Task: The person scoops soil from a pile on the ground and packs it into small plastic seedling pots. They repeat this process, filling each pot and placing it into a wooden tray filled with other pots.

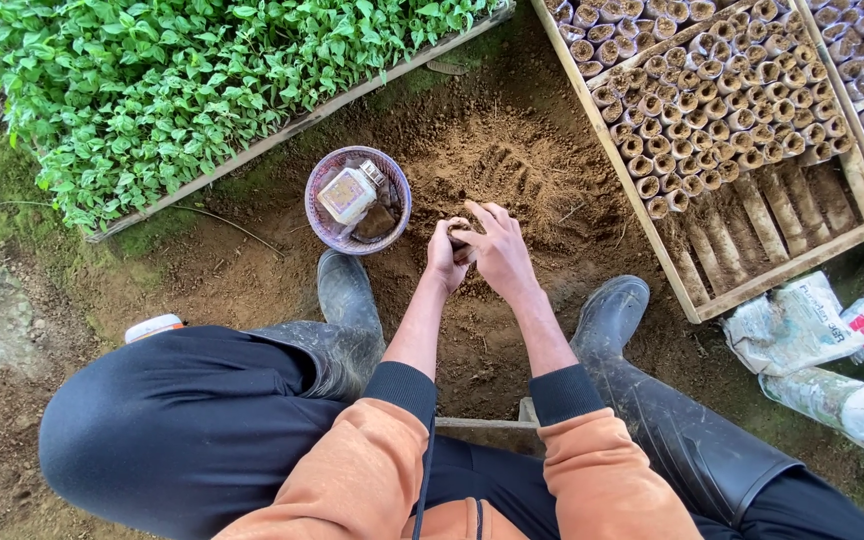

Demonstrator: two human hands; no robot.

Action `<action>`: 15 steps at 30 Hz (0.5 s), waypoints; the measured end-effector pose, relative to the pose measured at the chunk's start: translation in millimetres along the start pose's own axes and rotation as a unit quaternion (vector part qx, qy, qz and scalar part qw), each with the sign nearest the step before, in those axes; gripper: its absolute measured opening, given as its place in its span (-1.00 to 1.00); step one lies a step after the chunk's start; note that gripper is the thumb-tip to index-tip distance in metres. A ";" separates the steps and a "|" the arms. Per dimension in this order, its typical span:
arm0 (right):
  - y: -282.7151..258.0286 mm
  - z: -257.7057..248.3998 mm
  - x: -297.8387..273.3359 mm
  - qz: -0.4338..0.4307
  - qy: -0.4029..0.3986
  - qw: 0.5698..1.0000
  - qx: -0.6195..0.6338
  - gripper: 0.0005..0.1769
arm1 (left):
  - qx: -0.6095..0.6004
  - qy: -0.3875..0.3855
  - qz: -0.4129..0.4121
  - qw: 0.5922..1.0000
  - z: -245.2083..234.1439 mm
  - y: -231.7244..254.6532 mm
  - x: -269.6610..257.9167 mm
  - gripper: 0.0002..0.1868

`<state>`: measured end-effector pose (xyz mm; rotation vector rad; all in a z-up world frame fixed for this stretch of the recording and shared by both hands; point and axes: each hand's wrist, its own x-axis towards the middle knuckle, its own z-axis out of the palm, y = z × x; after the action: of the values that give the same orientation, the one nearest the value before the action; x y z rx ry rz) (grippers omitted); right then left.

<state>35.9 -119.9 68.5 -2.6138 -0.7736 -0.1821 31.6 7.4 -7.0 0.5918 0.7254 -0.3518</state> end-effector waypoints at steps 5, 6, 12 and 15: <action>-4.0 7.9 -2.1 0.008 0.002 1.000 0.012 -0.51 | 0.009 0.019 -0.001 1.000 -4.0 -0.1 0.6 -0.78; -4.4 8.5 -1.2 0.012 0.008 0.999 0.036 -0.52 | 0.007 0.025 -0.001 1.000 -2.8 0.3 0.1 -0.78; 3.2 11.2 -9.6 0.171 0.056 0.966 0.184 -0.50 | -0.030 0.040 0.002 0.999 -17.4 0.9 11.7 -0.76; 8.8 11.5 -23.9 0.242 -0.071 0.958 0.137 -0.52 | -0.049 0.041 0.003 0.998 -18.8 7.7 7.9 -0.77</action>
<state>20.8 -133.6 49.4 -2.4757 -0.1627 0.2408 31.2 24.2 -20.8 0.5172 0.8139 -0.2853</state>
